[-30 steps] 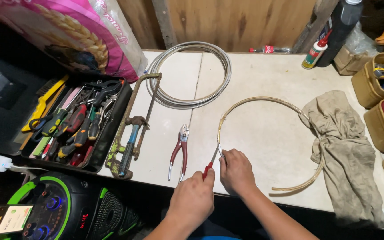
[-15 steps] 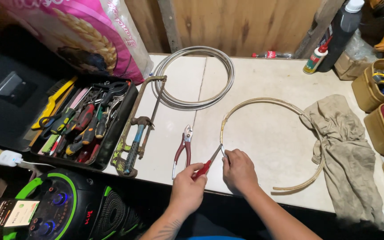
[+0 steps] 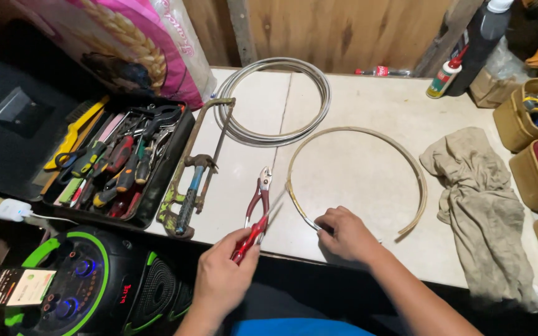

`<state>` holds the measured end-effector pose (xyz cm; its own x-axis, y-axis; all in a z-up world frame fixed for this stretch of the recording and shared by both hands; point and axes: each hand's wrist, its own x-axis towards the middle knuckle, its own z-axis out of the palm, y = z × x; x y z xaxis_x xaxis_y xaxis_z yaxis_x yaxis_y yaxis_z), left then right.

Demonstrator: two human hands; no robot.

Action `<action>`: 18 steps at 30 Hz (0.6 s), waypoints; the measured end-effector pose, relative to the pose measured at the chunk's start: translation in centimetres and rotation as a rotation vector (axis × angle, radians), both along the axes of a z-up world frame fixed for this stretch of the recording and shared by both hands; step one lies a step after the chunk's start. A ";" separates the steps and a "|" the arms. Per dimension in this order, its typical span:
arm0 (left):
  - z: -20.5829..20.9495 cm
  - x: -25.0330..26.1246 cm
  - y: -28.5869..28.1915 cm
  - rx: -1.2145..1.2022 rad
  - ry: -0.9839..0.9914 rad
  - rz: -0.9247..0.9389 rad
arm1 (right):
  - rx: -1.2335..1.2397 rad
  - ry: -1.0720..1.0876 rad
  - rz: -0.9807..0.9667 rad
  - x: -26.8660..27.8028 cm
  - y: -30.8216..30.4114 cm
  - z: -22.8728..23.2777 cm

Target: The person uses a red screwdriver to pry and separate a metal ring from a wooden hoop on a workbench. They then use pliers to grip and bend the metal ring, continuing to separate it from the wooden frame.

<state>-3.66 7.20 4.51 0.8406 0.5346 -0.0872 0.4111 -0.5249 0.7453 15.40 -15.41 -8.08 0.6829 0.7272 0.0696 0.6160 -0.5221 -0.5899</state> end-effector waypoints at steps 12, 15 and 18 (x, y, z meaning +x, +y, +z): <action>0.2 1.6 0.1 0.134 -0.198 -0.110 | 0.058 -0.059 -0.224 -1.0 1.6 -1.4; 1.1 2.3 -0.5 0.139 -0.254 -0.098 | 0.082 -0.058 -0.213 -1.2 1.3 -1.2; 2.6 3.5 -1.2 0.104 -0.308 -0.106 | 0.060 -0.015 -0.219 -1.0 1.3 -0.3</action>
<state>-0.15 5.98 7.08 0.8702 0.4358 0.2298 0.1143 -0.6322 0.7663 14.41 -14.08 -8.42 0.8227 0.5559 0.1190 0.5004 -0.6088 -0.6156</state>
